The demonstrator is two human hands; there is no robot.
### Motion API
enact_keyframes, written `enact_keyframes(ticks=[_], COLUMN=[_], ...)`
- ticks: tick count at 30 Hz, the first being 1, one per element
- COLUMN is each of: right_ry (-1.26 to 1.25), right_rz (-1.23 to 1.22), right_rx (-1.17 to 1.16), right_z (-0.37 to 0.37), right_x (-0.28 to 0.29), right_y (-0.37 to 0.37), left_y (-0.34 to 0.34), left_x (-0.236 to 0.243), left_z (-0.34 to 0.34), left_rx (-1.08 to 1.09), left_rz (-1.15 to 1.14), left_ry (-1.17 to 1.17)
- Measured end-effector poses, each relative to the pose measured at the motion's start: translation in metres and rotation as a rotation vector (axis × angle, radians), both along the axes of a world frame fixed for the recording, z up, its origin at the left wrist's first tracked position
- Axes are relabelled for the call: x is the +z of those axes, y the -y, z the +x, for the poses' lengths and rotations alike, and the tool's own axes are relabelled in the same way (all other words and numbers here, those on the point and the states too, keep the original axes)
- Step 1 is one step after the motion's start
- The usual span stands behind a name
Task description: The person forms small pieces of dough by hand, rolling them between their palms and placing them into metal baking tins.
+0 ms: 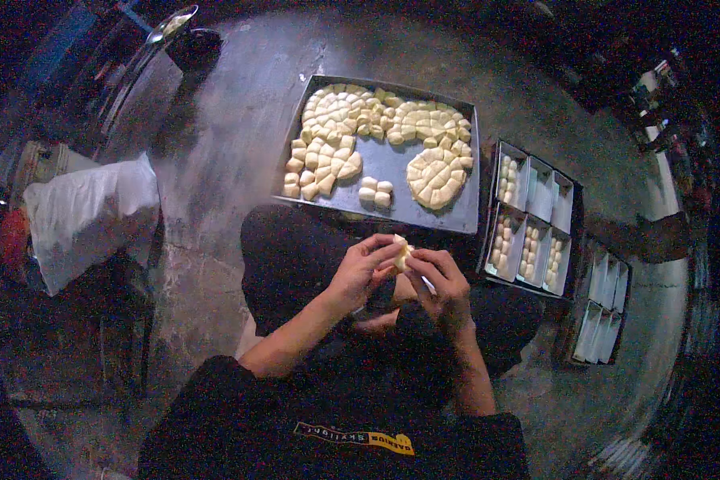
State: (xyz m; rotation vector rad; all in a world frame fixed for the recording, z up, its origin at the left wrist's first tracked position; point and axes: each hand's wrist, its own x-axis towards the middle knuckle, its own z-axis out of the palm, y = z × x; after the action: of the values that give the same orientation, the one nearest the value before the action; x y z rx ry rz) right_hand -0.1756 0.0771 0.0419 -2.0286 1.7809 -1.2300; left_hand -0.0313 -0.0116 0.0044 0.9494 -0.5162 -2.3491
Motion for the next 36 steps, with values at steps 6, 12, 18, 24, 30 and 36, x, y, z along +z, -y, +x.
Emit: enact_keyframes(ticks=[6, 12, 18, 24, 30, 36], right_ry=[0.540, 0.487, 0.202, 0.311, 0.396, 0.288], right_rz=[0.421, 0.456, 0.182, 0.389, 0.390, 0.564], right_rx=[-0.146, -0.055, -0.080, -0.184, 0.094, 0.112], right_z=[0.009, -0.008, -0.002, 0.002, -0.004, -0.006], right_x=[0.001, -0.017, 0.008, 0.011, -0.002, 0.001], right_y=[-0.020, -0.029, -0.026, -0.021, -0.024, -0.012], left_y=[-0.012, -0.017, -0.022, -0.026, -0.007, -0.008], left_x=[0.008, 0.008, 0.006, 0.015, 0.010, 0.040], left_z=[0.016, 0.026, 0.018, 0.019, 0.029, 0.028], left_rx=[-0.205, -0.297, -0.147, -0.320, -0.428, -0.577], left_rz=[-0.721, -1.322, -0.721, -0.477, -0.278, -0.985], left_ry=[0.294, 0.427, 0.360, 0.190, 0.064, 0.349])
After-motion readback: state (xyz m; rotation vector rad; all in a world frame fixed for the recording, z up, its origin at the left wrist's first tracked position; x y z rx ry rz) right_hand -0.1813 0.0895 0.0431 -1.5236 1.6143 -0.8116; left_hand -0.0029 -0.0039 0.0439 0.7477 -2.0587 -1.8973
